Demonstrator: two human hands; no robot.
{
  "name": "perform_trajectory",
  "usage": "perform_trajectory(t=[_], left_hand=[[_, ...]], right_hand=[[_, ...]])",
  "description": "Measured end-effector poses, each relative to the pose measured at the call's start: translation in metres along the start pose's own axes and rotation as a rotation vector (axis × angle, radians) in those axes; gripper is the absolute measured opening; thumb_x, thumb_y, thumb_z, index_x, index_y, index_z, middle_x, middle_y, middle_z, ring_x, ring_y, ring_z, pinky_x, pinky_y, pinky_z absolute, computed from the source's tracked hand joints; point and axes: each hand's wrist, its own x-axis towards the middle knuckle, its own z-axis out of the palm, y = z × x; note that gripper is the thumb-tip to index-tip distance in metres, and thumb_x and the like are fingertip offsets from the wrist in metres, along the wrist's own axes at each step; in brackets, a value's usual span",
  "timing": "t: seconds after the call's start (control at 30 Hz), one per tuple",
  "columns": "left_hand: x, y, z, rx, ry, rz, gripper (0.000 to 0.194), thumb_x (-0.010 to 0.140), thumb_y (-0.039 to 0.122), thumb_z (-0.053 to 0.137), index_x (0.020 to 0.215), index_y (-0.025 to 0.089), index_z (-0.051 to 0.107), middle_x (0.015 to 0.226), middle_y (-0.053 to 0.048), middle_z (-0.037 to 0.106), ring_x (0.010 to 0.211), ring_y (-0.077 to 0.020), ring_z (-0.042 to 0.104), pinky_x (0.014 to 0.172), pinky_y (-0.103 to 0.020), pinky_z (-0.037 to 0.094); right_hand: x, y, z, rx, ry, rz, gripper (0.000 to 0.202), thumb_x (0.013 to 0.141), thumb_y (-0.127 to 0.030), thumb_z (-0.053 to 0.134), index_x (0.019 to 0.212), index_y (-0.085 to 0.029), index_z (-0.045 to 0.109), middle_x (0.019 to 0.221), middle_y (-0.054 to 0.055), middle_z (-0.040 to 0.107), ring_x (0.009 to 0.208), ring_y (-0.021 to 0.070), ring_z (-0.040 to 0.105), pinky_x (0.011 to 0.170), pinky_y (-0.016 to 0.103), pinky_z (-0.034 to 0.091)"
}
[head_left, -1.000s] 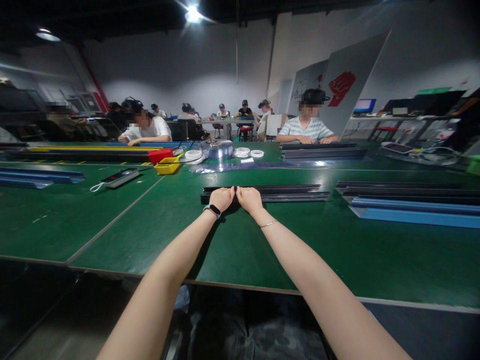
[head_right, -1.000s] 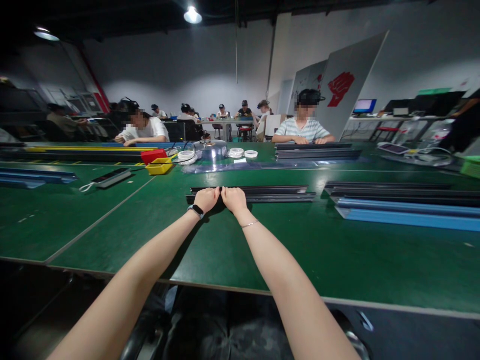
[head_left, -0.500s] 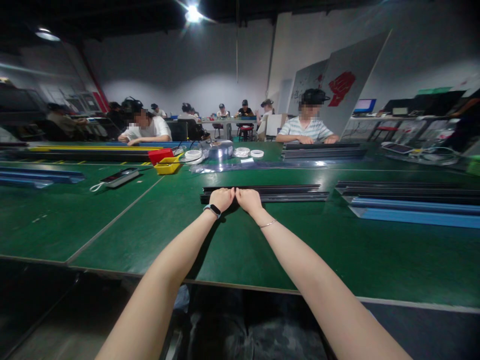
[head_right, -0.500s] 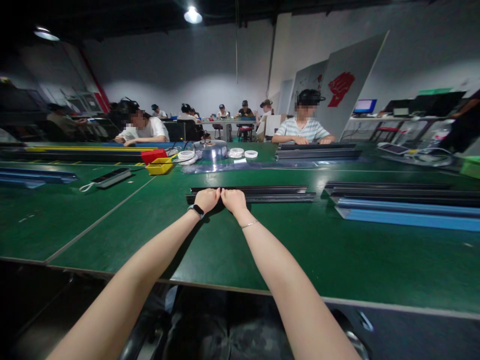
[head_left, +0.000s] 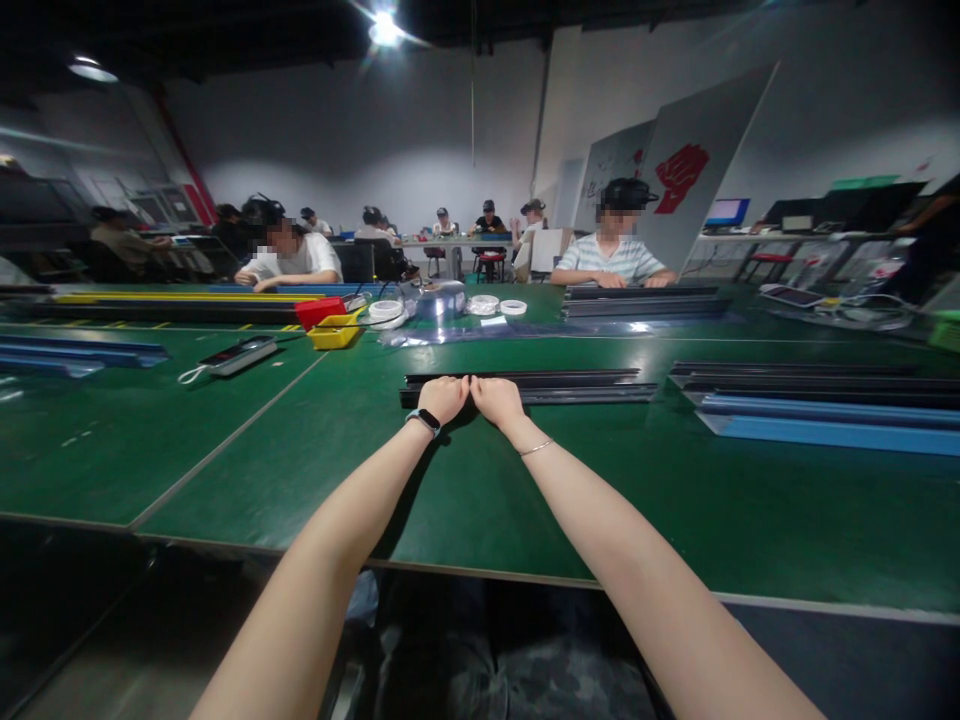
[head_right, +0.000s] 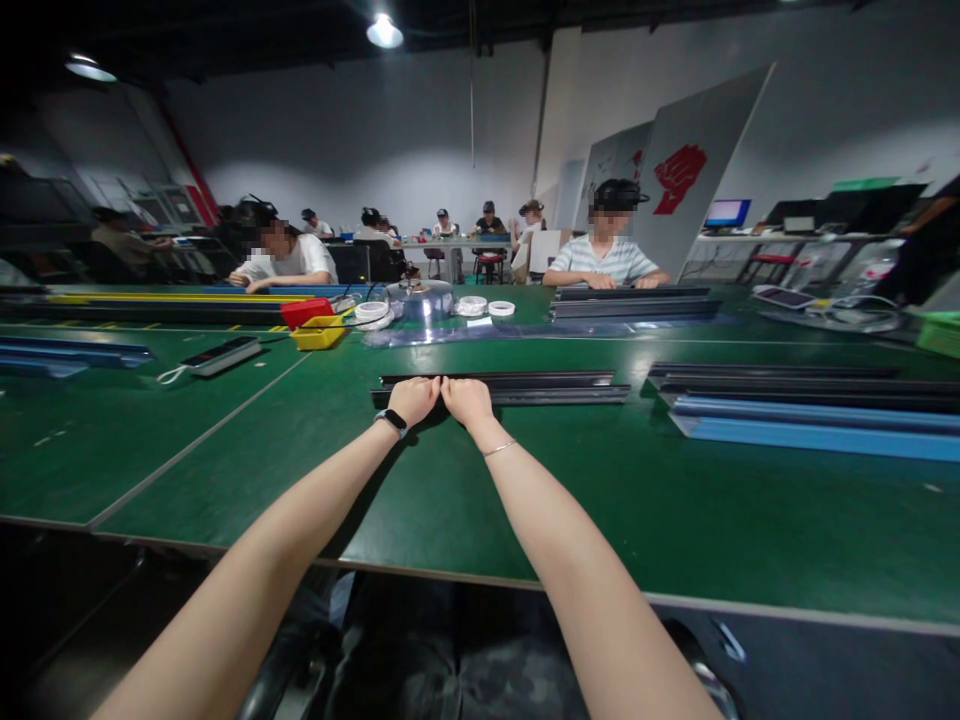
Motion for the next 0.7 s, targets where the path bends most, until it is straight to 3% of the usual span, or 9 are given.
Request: perform_trajectory(t=[0.17, 0.37, 0.7], left_hand=[[-0.0002, 0.001, -0.0037, -0.019, 0.016, 0.008, 0.044, 0.082, 0.031, 0.022, 0.068, 0.011, 0.059, 0.07, -0.01, 0.059, 0.069, -0.0136, 0.053, 0.063, -0.024, 0.035], [-0.0008, 0.0017, -0.0022, 0.007, -0.026, -0.012, 0.048, 0.082, 0.033, 0.02, 0.066, 0.01, 0.059, 0.068, -0.01, 0.059, 0.066, -0.0142, 0.053, 0.06, -0.024, 0.035], [-0.0004, 0.0019, -0.0034, 0.03, -0.021, -0.059, 0.05, 0.082, 0.034, 0.02, 0.066, 0.009, 0.06, 0.067, -0.011, 0.06, 0.064, -0.0148, 0.054, 0.058, -0.024, 0.036]], right_hand=[[0.0002, -0.0013, -0.004, -0.002, 0.072, -0.002, 0.05, 0.083, -0.031, 0.016, 0.075, -0.011, 0.061, 0.073, 0.011, 0.061, 0.07, 0.0142, 0.054, 0.065, 0.023, 0.033], [0.0, -0.0008, -0.0002, 0.001, 0.007, 0.025, 0.051, 0.083, -0.034, 0.015, 0.073, -0.014, 0.061, 0.069, 0.009, 0.061, 0.067, 0.0147, 0.054, 0.06, 0.023, 0.034], [-0.0001, -0.002, -0.0047, 0.004, 0.06, 0.016, 0.048, 0.084, -0.032, 0.014, 0.079, -0.015, 0.059, 0.073, 0.009, 0.061, 0.069, 0.0142, 0.054, 0.063, 0.022, 0.033]])
